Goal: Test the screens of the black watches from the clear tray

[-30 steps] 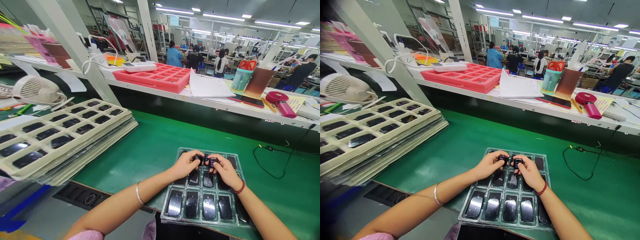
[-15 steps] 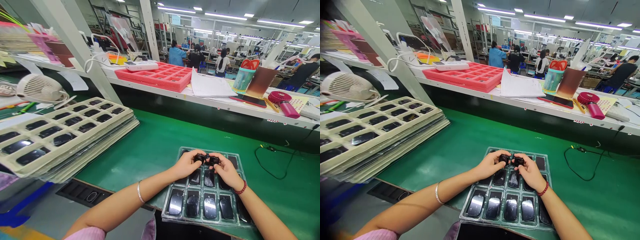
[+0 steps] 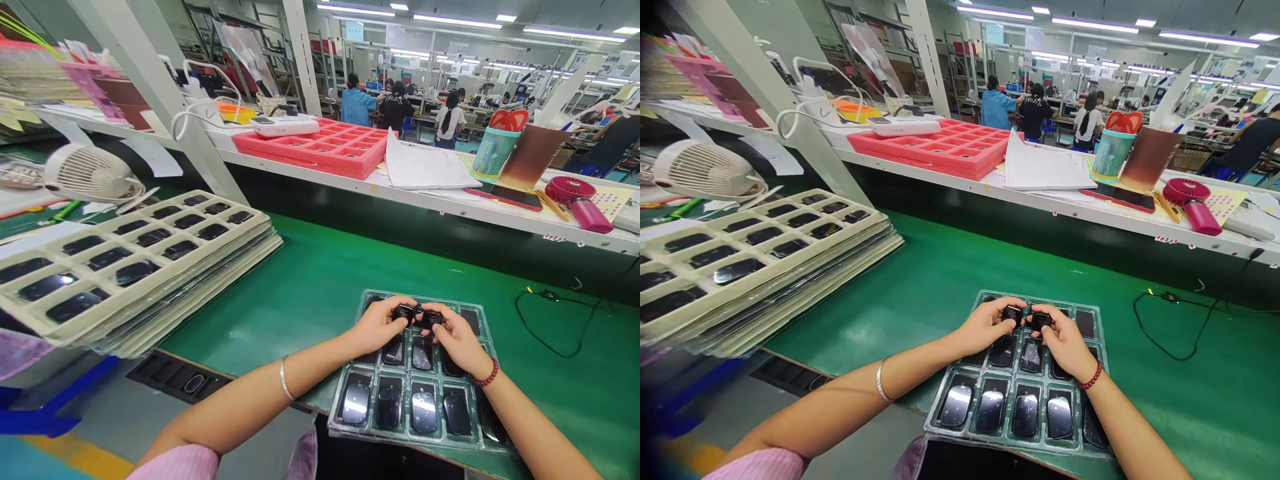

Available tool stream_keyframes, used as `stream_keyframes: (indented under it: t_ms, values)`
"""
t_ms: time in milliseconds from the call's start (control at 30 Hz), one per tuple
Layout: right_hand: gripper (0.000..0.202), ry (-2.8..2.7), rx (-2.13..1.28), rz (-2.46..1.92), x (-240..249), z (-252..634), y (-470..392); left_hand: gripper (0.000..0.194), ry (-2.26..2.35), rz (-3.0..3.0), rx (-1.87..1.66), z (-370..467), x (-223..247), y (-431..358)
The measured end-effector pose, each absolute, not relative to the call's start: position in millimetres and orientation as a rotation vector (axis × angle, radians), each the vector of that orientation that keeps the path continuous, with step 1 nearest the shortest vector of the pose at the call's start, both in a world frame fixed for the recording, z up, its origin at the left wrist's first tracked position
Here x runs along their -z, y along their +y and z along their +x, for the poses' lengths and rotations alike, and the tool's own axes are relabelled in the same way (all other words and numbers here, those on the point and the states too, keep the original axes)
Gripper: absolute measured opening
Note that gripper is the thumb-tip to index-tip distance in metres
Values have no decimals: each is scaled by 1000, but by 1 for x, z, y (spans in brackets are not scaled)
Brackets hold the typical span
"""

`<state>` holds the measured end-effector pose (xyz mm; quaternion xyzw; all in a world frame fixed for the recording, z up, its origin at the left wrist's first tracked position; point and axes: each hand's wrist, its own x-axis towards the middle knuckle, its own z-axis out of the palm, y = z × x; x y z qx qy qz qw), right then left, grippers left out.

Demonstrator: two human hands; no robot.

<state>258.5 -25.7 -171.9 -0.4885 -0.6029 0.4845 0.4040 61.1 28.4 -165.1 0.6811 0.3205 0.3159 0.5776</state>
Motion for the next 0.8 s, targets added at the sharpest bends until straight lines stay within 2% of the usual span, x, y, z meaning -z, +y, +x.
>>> stream_keyframes:
  t_ms: [167, 333, 533, 733, 800]
  values:
    - [41, -1537, -1241, -1181, 171, 258, -26, 50, 789, 1571, -687, 61, 167, 28]
    - [35, -1534, -1217, -1253, 172, 259, -26, 38, 707, 1467, -741, 62, 168, 29]
    - [42, -1536, -1249, -1160, 173, 259, -26, 50, 761, 1513, -704, 61, 166, 29]
    - [36, -1535, -1225, -1242, 171, 259, -26, 37, 703, 1426, -729, 61, 167, 29]
    - [37, -1536, -1220, -1259, 171, 260, -26, 39, 692, 1443, -731, 61, 169, 30]
